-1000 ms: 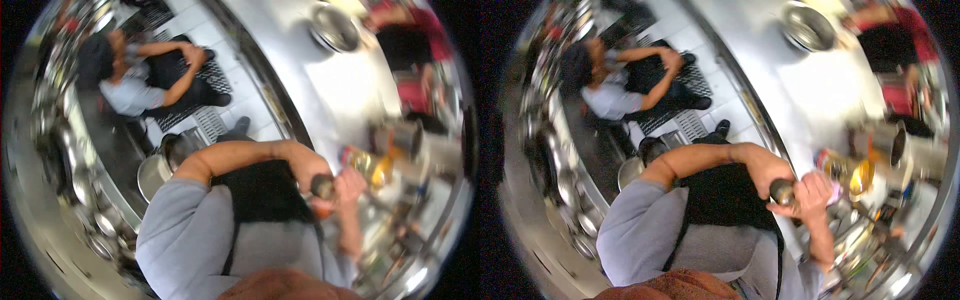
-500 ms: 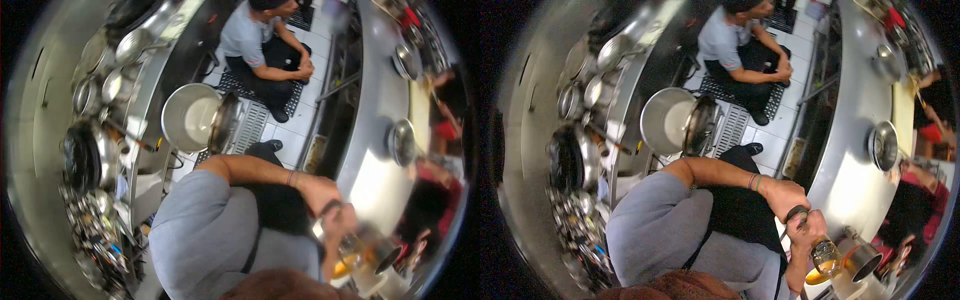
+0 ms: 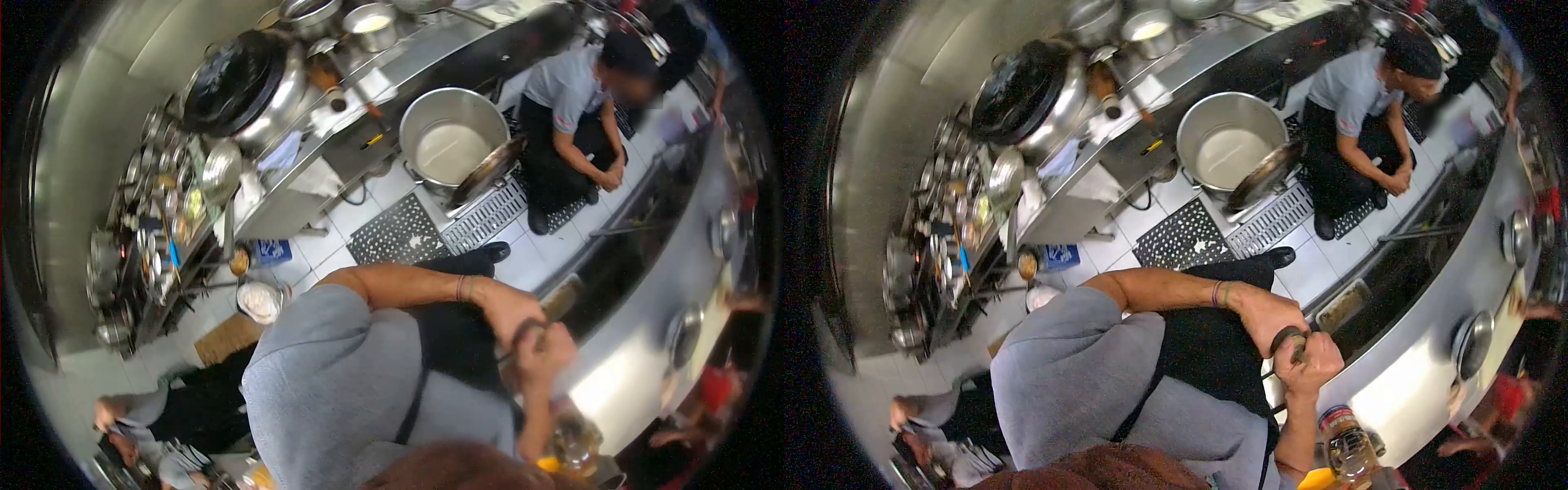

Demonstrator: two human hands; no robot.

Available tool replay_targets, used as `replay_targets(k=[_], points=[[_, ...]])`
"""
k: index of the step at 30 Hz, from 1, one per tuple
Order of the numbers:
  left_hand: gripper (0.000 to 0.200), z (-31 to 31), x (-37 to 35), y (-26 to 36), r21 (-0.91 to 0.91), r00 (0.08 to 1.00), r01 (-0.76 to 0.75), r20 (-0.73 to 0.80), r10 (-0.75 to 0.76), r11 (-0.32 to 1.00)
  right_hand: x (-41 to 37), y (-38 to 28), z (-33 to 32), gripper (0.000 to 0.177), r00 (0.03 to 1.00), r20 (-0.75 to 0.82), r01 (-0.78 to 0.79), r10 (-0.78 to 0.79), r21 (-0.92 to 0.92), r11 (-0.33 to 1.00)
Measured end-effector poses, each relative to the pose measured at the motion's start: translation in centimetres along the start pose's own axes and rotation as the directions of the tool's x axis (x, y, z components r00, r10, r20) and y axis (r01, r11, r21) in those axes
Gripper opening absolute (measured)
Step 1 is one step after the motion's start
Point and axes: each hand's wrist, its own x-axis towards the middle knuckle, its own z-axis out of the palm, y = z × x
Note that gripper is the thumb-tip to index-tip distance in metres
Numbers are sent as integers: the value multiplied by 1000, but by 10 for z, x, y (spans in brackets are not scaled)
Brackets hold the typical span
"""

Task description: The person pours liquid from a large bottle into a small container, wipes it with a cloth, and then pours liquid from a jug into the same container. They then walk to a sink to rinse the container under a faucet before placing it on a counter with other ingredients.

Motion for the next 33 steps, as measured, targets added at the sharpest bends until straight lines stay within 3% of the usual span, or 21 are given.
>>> replay_targets(k=[4, 12, 17, 20, 21, 24, 26, 28, 30, 32, 33], points=[[43, 0, -35, 7, 5, 974, -54, -220, 53, 999, 10, -31, 13, 36, 997, 32, -72, 70, 61, 996], [45, -27, -85, 12, 44, 912, -87, -397, 98, 995, 51, -79, 38, 32, 995, 35, -100, 97, 74, 992], [37, -72, -151, 1, 143, 836, -81, -529, 145, 986, 105, -128, 90, 35, 999, -39, -2, 8, 144, 990], [36, -94, -197, 3, 118, 757, -56, -643, 120, 991, 137, -153, 119, 34, 992, 1, 127, -128, 116, 985], [34, -97, -209, 1, 134, 699, -35, -705, 121, 990, 147, -165, 128, 33, 992, 20, 120, -125, 174, 977], [33, -100, -243, -6, 149, 497, 38, -861, 110, 988, 173, -201, 151, 36, 987, 102, 114, -122, 74, 991], [33, -102, -268, -13, 228, 262, 65, -943, 204, 971, 184, -218, 174, 40, 982, 122, 133, -147, 114, 985], [31, -100, -301, -16, 137, 108, 86, -986, 127, 987, 189, -241, 200, 42, 976, 108, 170, -191, 177, 969], [36, -92, -347, -10, 105, -21, 156, -994, 109, 982, 190, -267, 211, 41, 895, 237, 330, -379, 220, 918], [49, -74, -393, 3, 5, -223, 109, -974, 30, 994, 180, -290, 219, 40, 784, 271, 521, -558, 202, 830], [55, -60, -418, 8, -22, -306, 166, -951, 31, 986, 171, -294, 230, 41, 799, 229, 489, -556, 291, 822]])
